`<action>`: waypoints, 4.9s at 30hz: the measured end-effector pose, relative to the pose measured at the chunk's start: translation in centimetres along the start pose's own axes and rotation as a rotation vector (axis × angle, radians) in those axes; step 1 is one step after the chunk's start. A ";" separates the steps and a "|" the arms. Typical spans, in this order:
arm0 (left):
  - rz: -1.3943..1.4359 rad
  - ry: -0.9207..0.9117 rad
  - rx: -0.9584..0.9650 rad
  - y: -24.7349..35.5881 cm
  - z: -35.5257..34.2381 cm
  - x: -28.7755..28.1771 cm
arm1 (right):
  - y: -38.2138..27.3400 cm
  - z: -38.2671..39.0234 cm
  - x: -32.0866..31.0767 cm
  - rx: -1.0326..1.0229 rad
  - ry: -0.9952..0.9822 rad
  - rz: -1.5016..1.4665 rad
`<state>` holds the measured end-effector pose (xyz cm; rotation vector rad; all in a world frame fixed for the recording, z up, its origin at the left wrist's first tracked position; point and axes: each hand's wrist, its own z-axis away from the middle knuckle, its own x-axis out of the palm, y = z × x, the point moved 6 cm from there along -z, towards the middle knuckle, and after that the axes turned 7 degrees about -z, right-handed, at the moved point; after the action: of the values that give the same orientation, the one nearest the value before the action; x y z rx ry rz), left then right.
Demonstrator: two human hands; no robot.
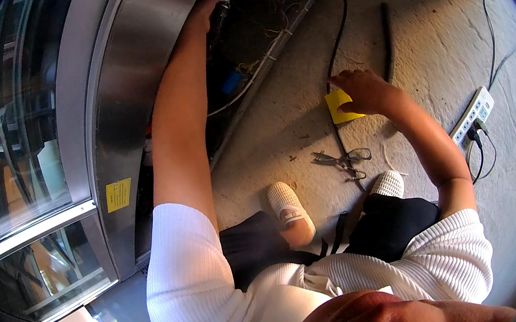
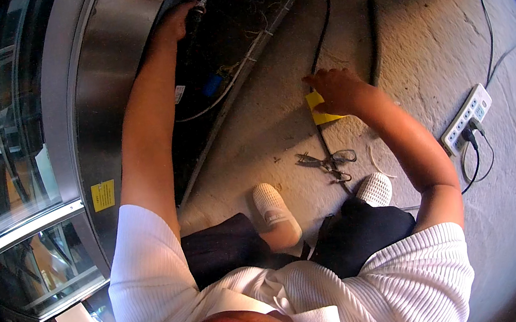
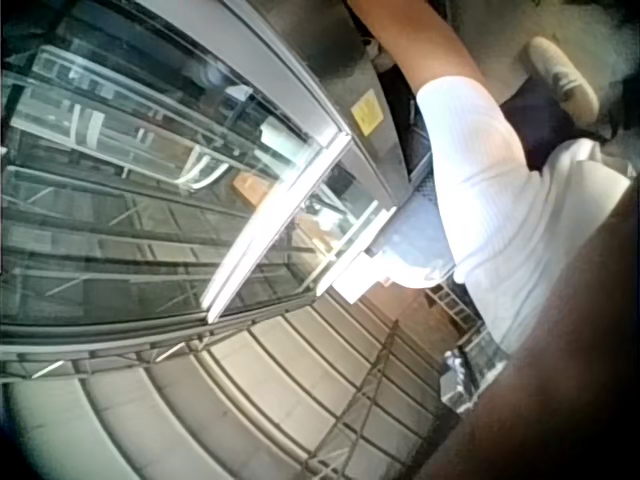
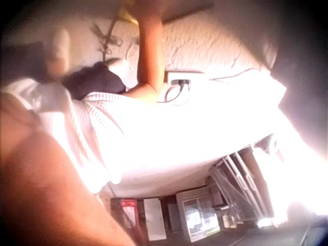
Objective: The person tapes and cuts a plastic component of an appliance before securing it with a screw using their hands.
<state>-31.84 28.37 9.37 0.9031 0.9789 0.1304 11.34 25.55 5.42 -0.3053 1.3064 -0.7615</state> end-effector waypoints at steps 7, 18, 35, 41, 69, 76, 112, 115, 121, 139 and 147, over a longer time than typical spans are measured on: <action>-0.451 0.354 0.439 3.5 2.3 -2.4 | -0.1 0.8 0.4 0.001 -0.051 -0.048; -0.468 0.149 0.361 2.8 0.7 -0.4 | -2.6 -4.5 -4.1 -0.195 -0.014 -0.182; -0.162 -0.005 0.124 2.3 0.8 -0.1 | -2.1 -31.0 -5.5 0.117 0.324 -2.292; -0.199 0.004 0.146 2.7 0.1 -0.5 | -2.7 -32.9 -4.1 -0.023 0.231 -2.528; -0.194 -0.050 0.008 6.3 2.8 0.3 | -1.2 -31.9 -4.0 -0.057 0.108 -2.438; -0.086 -0.107 0.053 4.3 0.7 0.3 | -1.5 -32.5 -4.0 -0.248 -0.038 -2.532; -0.560 0.300 0.360 7.0 7.9 0.0 | -0.4 -35.7 -6.4 -0.060 0.148 -2.125; -0.662 0.230 0.389 6.7 6.5 0.2 | -0.3 -35.9 -6.2 -0.032 0.095 -2.153; -0.436 0.034 0.185 6.1 6.7 0.8 | -0.6 -35.4 -4.9 0.058 0.034 -2.211; -0.683 0.099 0.202 5.9 6.7 1.2 | -1.2 -34.6 -4.8 -0.070 0.212 -2.149; -0.750 0.185 0.172 6.9 8.6 1.8 | -1.9 -33.0 -4.6 -0.036 0.132 -2.204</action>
<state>-22.28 28.45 15.16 0.6332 1.4594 -0.5209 -20.63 34.08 1.33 -1.8446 0.5900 -2.5185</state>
